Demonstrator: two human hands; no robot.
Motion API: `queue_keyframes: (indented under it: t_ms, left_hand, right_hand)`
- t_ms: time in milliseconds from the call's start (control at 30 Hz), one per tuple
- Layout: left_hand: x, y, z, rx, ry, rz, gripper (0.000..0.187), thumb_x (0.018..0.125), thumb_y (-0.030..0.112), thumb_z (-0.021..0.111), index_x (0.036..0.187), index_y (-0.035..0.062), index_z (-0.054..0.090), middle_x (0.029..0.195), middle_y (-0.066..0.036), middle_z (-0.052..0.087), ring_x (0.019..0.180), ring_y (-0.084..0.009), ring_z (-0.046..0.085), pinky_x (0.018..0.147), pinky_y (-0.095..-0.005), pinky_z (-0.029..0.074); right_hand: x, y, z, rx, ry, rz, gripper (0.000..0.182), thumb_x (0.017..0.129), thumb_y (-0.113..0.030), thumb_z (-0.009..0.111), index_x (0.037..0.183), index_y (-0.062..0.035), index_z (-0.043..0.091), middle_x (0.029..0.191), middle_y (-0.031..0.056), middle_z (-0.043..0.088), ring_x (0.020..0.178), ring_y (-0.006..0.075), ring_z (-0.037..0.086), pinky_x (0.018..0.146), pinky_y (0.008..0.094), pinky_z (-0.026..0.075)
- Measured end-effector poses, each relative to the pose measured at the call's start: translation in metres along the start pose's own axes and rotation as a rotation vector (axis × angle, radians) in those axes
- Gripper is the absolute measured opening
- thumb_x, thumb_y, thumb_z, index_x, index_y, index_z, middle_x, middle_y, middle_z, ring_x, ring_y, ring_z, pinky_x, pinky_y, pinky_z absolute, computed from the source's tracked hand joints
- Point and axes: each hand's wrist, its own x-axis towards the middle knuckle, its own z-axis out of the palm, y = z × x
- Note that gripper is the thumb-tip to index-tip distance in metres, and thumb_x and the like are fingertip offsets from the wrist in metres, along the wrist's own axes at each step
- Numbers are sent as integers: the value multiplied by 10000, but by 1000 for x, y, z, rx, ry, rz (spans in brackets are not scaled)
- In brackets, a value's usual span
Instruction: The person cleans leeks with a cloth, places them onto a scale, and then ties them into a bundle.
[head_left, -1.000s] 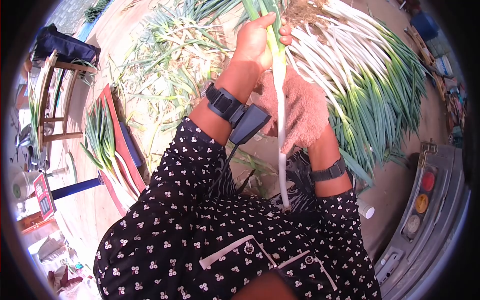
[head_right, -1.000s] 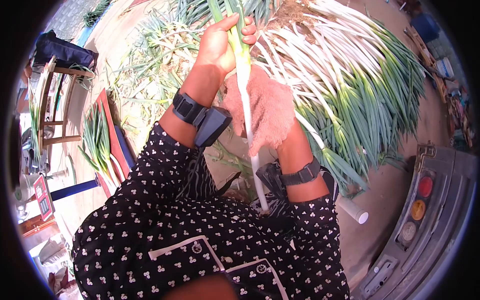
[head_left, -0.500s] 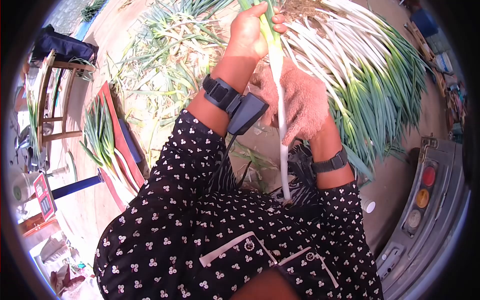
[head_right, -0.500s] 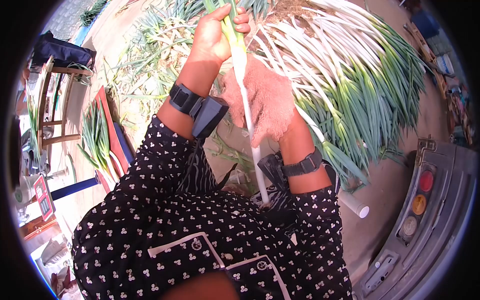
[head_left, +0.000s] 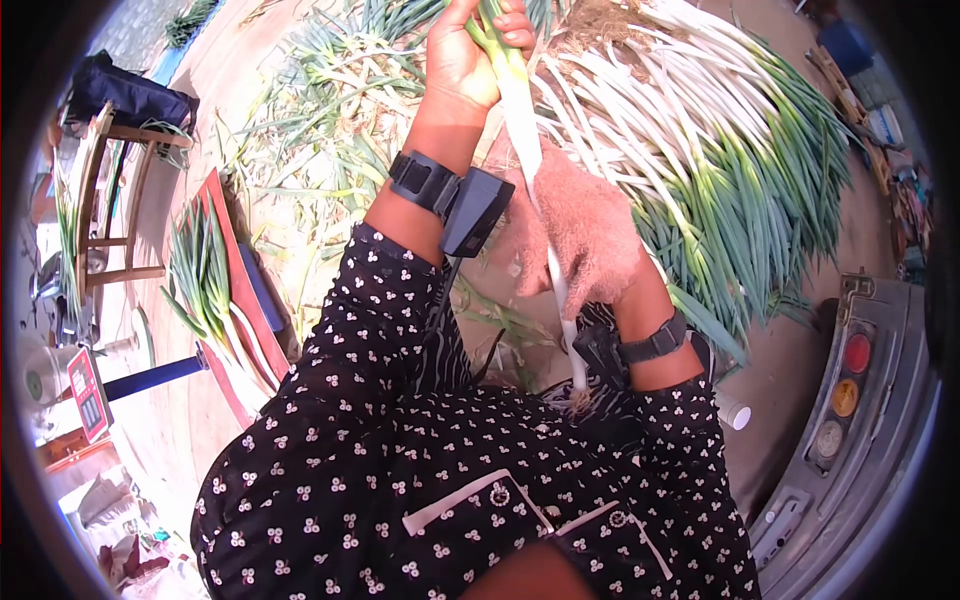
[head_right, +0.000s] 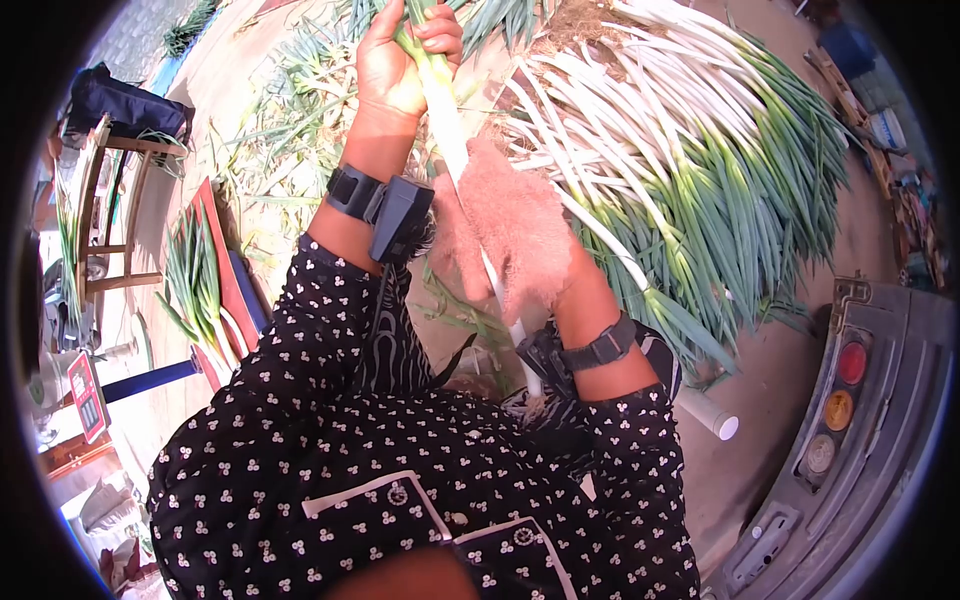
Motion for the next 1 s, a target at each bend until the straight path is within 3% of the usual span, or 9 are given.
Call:
queue_keyframes:
  t_ms: [133,167,233,300,367,533,633,733,1000]
  left_hand:
    - [2,5,4,324,149,97,243,900,256,540,941,16,545,731,-84,544,605,-180,525,527,-288,456]
    - [0,4,9,416,258,169,225,891,236,561,937,16,546,724,-80,547,601,-186,532,519,-292,461]
    - [-3,5,11,614,367,231,198,853,184,628,922,17,548,734,-64,560,604,-191,555,494,-289,472]
    - [-2,0,9,677,436,250,196,860,204,618,907,28,547,713,-51,538,592,-173,541,489,-277,464]
    - [-2,-2,5,669,441,261,191,868,215,604,910,39,543,695,-38,513,580,-153,525,479,-265,455]
    - [-9,-22,30,730,338,342,164,886,207,557,968,70,521,676,-12,452,556,-115,484,439,-232,419]
    - [-9,-42,26,806,385,303,200,877,188,560,1037,77,516,727,-27,502,536,-122,486,432,-229,421]
    - [-12,-41,27,826,457,181,233,887,224,547,1051,61,519,747,-45,518,541,-139,484,461,-251,429]
    - [-11,-28,16,487,259,40,291,868,312,538,998,71,438,851,-108,486,606,-197,447,449,-280,368]
  right_hand:
    - [7,25,27,318,76,238,214,811,-106,541,1013,-49,499,847,117,527,796,242,549,681,357,449]
    - [7,30,26,-61,8,162,204,839,-120,523,1029,-50,496,861,97,536,799,216,553,686,347,456]
    - [-1,19,31,970,247,462,198,909,-154,469,1067,-41,509,947,56,570,830,164,555,742,317,468]
    - [-8,54,69,1439,438,465,203,902,-133,476,1072,-28,512,958,70,573,847,184,556,760,315,461]
    - [-4,54,72,1439,463,480,203,891,-128,494,1062,-20,520,967,83,575,867,201,557,770,316,455]
    - [21,33,40,282,226,359,202,877,-174,525,1007,-21,550,954,114,577,888,227,554,769,315,442]
    - [33,39,47,612,344,387,204,869,-202,533,955,-18,557,951,148,575,873,240,550,754,321,436]
    - [41,39,40,-57,262,264,181,854,-187,539,919,-18,545,888,171,567,812,273,566,712,344,450]
    - [13,23,20,384,27,637,258,858,-243,539,1002,-35,493,817,159,535,756,339,537,663,399,441]
